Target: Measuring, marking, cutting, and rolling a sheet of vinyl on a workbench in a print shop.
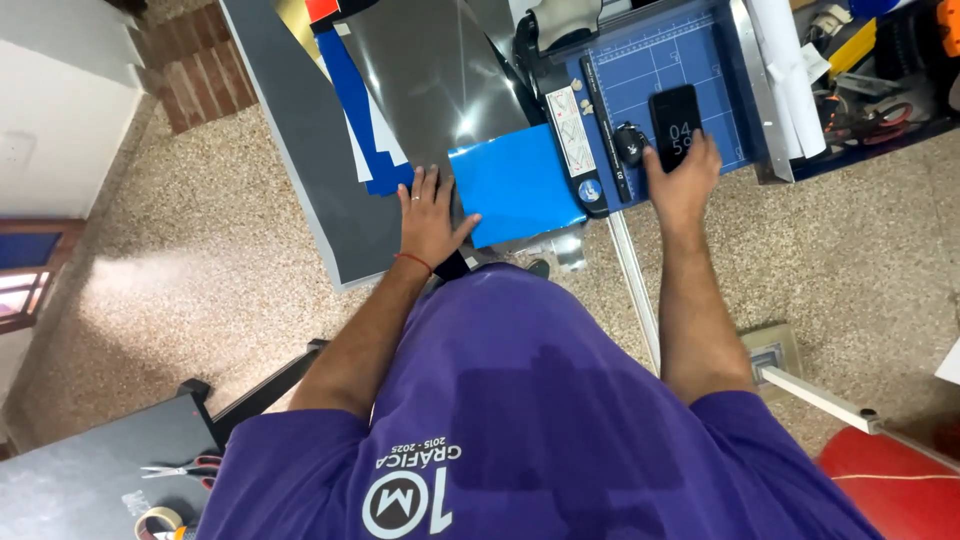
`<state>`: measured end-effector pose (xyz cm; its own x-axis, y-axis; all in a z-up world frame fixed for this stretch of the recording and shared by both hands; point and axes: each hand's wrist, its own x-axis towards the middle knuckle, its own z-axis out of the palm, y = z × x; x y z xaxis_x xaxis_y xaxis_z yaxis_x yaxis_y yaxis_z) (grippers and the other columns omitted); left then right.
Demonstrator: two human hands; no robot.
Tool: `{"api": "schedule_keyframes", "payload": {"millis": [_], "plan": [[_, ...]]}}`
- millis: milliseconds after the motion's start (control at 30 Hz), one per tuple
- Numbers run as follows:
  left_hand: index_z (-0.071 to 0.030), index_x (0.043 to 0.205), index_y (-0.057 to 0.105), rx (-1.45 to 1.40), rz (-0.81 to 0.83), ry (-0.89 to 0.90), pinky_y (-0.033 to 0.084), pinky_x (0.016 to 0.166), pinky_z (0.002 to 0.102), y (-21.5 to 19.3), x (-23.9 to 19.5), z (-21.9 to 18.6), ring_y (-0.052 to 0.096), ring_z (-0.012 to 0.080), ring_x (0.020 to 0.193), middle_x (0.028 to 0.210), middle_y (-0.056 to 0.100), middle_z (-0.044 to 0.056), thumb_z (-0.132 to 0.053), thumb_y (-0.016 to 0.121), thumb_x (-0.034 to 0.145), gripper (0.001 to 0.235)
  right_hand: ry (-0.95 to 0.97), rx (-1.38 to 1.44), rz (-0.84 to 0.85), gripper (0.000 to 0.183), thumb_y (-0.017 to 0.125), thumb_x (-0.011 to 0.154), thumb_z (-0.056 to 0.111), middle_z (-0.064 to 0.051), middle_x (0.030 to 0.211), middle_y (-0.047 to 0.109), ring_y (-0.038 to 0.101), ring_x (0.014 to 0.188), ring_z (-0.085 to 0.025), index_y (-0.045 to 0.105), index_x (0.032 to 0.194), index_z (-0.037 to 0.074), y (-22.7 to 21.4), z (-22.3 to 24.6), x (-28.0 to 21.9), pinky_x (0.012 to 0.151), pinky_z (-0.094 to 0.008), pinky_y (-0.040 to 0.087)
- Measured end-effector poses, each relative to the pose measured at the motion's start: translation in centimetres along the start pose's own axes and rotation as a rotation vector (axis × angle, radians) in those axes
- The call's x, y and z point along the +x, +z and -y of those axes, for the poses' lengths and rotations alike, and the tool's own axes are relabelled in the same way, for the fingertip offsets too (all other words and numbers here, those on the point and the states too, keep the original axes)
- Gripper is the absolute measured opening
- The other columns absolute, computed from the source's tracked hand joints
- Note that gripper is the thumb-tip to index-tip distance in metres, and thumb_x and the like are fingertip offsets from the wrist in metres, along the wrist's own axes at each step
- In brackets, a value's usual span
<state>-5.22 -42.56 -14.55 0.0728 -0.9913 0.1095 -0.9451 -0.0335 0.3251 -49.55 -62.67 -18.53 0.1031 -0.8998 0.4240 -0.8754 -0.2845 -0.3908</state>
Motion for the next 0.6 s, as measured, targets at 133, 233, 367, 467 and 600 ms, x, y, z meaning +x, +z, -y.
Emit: {"api": "schedule_keyframes", "payload": {"millis": [133,233,367,467,600], "plan": [[-0.003,0.168,0.05,-0.1,0.14,-0.058,0.022,0.133,0.078,-0.3,0.9,-0.4,0.029,0.0536,0.168,0.175,0.041,0.028,-0.066,0.08,0.102,0.096,0.278,-0.143,0.243,0.086,0.106,0.093,0.053,-0.016,0.148,0.063,0.059,0.134,-0.044,0.069,0.155,0.008,-0.8,-2.6,2.5,0.103,-0.067,0.052],[-0.002,0.171,0.045,-0.132,0.14,-0.073,0.023,0.134,0.075,-0.5,1.2,0.4,0.031,0.0522,0.169,0.175,0.041,0.029,-0.062,0.081,0.102,0.098,0.288,-0.098,0.294,0.09,0.111,0.085,0.05,-0.018,0.144,0.062,0.061,0.13,-0.046,0.072,0.152,0.003,-2.8,-0.9,4.0,0.103,-0.063,0.054],[-0.001,0.169,0.046,-0.16,0.117,-0.056,0.021,0.137,0.071,-0.9,0.6,1.3,0.026,0.0481,0.172,0.178,0.038,0.027,-0.055,0.08,0.106,0.09,0.296,0.057,0.277,0.092,0.118,0.073,0.041,-0.02,0.126,0.063,0.071,0.118,-0.048,0.078,0.141,-0.005,-3.1,-1.4,4.8,0.104,-0.053,0.059],[-0.002,0.169,0.047,-0.186,0.106,-0.068,0.019,0.138,0.069,-1.8,-0.1,1.3,0.028,0.0481,0.171,0.176,0.04,0.026,-0.05,0.083,0.106,0.087,0.193,0.1,0.112,0.091,0.122,0.065,0.032,-0.021,0.118,0.059,0.068,0.115,-0.047,0.072,0.13,-0.007,-2.9,0.3,4.8,0.104,-0.052,0.058],[-0.004,0.168,0.05,-0.184,0.079,-0.082,0.022,0.138,0.068,-0.7,-1.9,2.3,0.03,0.0465,0.17,0.175,0.042,0.023,-0.054,0.083,0.103,0.089,-0.005,0.17,-0.038,0.087,0.121,0.063,0.017,-0.023,0.116,0.058,0.063,0.113,-0.047,0.067,0.128,-0.005,-4.4,5.4,5.3,0.102,-0.054,0.054]]}}
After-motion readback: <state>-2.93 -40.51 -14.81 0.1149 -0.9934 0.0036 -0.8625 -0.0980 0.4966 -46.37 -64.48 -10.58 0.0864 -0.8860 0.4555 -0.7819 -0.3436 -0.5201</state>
